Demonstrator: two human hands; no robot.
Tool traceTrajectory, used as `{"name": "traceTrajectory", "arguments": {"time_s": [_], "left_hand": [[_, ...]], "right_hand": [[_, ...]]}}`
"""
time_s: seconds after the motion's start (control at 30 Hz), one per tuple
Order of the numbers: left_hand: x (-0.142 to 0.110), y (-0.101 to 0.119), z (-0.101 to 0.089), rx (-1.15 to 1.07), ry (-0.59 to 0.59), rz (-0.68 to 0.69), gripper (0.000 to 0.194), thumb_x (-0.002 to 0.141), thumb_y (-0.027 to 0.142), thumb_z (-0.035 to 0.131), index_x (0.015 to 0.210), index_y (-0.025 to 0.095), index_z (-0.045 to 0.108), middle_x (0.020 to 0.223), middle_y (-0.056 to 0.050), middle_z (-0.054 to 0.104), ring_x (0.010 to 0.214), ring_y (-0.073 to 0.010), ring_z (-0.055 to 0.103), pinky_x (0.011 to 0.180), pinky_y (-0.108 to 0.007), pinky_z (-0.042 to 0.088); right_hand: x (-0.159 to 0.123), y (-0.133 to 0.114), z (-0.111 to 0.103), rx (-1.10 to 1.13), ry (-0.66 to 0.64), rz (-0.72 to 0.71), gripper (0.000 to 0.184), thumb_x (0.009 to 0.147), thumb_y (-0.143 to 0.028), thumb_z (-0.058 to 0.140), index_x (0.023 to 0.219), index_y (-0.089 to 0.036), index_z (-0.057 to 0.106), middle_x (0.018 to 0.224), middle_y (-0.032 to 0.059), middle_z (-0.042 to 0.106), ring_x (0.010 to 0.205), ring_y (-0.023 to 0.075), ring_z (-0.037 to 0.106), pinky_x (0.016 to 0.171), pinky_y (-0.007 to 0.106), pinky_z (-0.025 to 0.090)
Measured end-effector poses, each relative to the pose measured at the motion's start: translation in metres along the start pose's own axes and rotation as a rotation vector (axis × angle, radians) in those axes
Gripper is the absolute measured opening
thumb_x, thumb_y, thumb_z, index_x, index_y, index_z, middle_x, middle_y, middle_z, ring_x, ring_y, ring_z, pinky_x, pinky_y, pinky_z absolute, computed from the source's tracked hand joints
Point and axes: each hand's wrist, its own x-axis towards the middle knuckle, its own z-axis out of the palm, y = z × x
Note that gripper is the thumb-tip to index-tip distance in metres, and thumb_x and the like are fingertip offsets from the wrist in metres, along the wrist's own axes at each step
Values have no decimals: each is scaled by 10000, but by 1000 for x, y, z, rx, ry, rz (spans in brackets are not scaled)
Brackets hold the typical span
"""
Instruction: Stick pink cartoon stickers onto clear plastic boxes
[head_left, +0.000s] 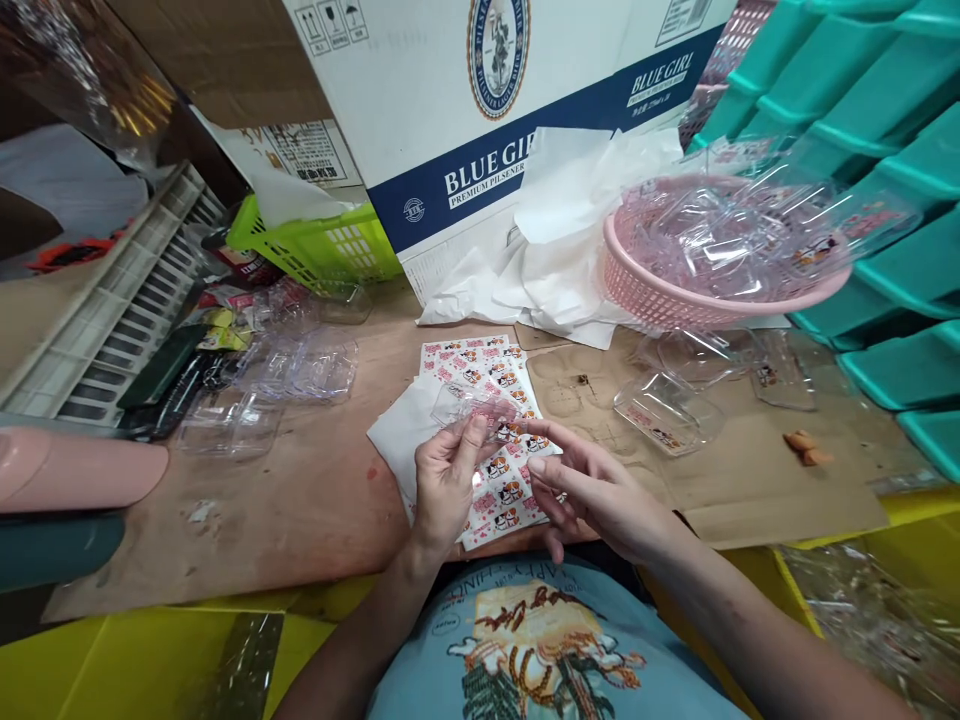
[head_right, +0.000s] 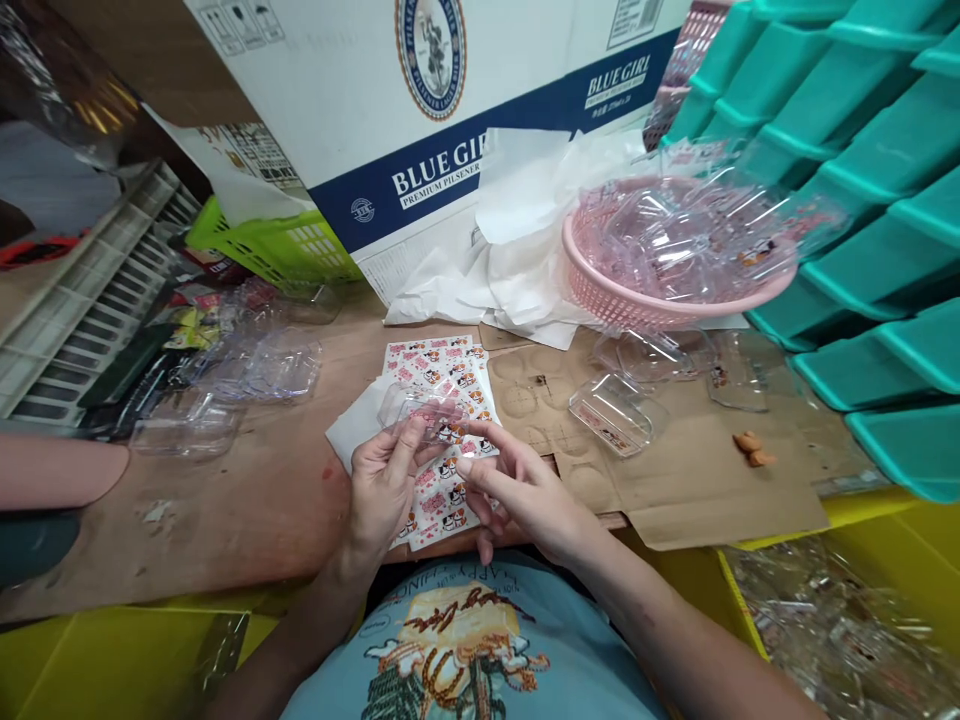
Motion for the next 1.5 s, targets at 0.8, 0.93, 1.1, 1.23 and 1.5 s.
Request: {"name": "traceTrajectory", "arguments": {"time_s": [0.8, 0.93, 1.1, 1.23, 1.5], "left_hand": [[-4, 20, 22, -158, -241, -246, 216, 752, 332, 812, 913, 191, 781, 947, -78, 784, 914, -238, 738, 895, -426, 598], [16, 22, -5, 327, -217, 15, 544, 777, 396, 773, 1278, 227, 645, 1284, -118, 668, 1178, -298, 637, 1044, -488, 494], [70, 14, -78, 1202, 152, 294, 735, 648, 458, 824, 1284, 172, 593, 1353, -172, 564, 1321, -392, 442, 1131, -565, 298], [80, 17, -92, 1109, 95, 195, 298, 691, 426, 764, 854, 190, 683, 950, -74, 686, 1014, -297, 594, 958, -423, 442], [55, 44, -66, 444, -77, 125, 261, 724, 385, 803, 836, 159, 733, 858, -39, 732, 756, -154, 627, 718, -235, 481]], "right_hand": [[-15, -17, -18, -1280, 433, -677, 707, 944, -389, 596, 1562, -272, 271, 1324, 127, 576, 1178, 288, 558, 990, 449, 485], [-42, -40, -68, -1318, 698, -790, 644, 946, -330, 603, 1532, -286, 339, 1335, 126, 539, 1186, 266, 553, 1008, 447, 479], [-50, -57, -123, -1853, 924, -764, 569, 937, -350, 602, 1478, -261, 449, 1484, 190, 431, 1372, 426, 379, 1049, 683, 332], [-13, -56, -78, -1654, 727, -944, 610, 950, -342, 586, 1518, -265, 378, 1499, 172, 431, 1395, 365, 392, 1086, 601, 373], [100, -55, -16, -1138, 180, -589, 592, 872, -198, 633, 1437, -168, 456, 1076, 117, 674, 925, 220, 625, 835, 406, 524]]}}
